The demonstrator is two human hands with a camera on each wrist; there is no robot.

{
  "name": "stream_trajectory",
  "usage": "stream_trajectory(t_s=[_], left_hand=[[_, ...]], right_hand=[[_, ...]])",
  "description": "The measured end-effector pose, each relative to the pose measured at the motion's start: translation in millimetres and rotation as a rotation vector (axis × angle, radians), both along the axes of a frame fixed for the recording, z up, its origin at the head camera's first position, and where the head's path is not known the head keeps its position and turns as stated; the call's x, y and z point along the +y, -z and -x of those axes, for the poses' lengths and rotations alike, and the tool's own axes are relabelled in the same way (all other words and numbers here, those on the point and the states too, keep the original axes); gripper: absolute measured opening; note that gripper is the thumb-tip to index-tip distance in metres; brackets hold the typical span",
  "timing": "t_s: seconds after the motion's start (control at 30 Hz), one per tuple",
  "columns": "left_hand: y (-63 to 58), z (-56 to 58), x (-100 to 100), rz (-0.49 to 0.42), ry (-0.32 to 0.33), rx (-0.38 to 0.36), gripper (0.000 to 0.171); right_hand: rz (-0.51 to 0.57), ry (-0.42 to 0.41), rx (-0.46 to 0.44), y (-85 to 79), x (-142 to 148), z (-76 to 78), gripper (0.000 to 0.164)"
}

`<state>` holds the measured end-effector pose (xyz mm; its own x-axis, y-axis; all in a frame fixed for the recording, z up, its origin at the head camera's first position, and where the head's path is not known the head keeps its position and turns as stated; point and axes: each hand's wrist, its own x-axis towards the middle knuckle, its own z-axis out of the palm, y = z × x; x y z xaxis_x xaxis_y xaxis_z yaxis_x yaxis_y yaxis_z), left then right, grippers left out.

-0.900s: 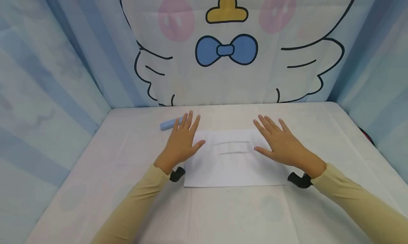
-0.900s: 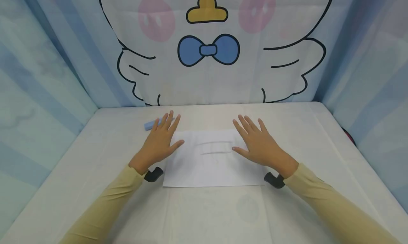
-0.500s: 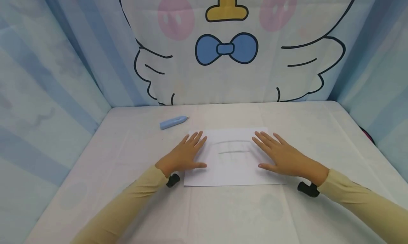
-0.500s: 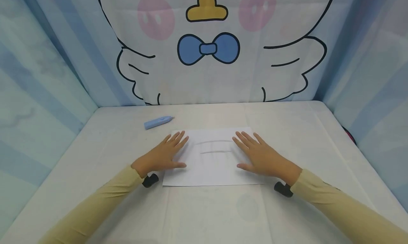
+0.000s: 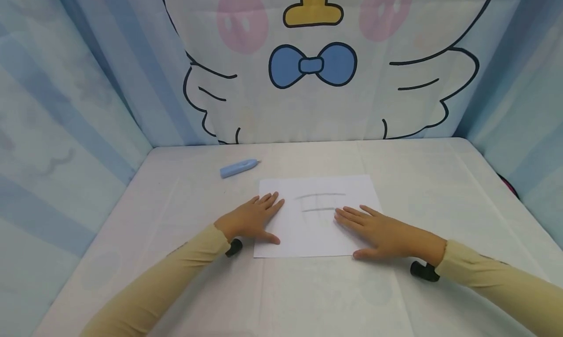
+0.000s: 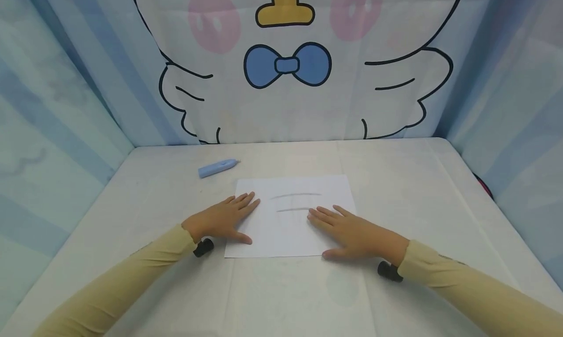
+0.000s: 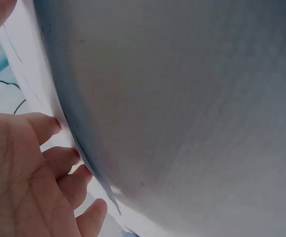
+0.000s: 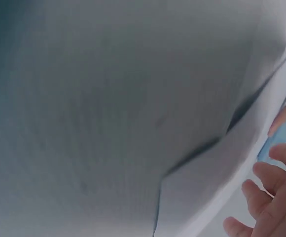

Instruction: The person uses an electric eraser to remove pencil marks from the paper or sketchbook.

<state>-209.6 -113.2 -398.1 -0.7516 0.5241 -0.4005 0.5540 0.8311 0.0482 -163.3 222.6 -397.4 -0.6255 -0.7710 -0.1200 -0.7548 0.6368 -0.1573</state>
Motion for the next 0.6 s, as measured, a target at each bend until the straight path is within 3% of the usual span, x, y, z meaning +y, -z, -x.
stream_trajectory(t_s=[0.2, 0.43, 0.6], left_hand=[[-2.6, -0.7, -2.5, -0.015, -0.007, -0.011, 0.105], [-2.6, -2.7, -5.1, -0.011, -0.013, -0.006, 0.105], [-5.0, -3.1, -5.2, -0.032, -0.007, -0.013, 0.104]], right_hand=[[-0.032, -0.062, -0.015, -3.4, -6.7, -6.6, 0.075], [-0.088, -0.117, 0.066, -1.9, -1.2, -8.4, 0.063], [-0.092, -0.125, 0.077, 1.3, 1.6, -7.6, 0.062]])
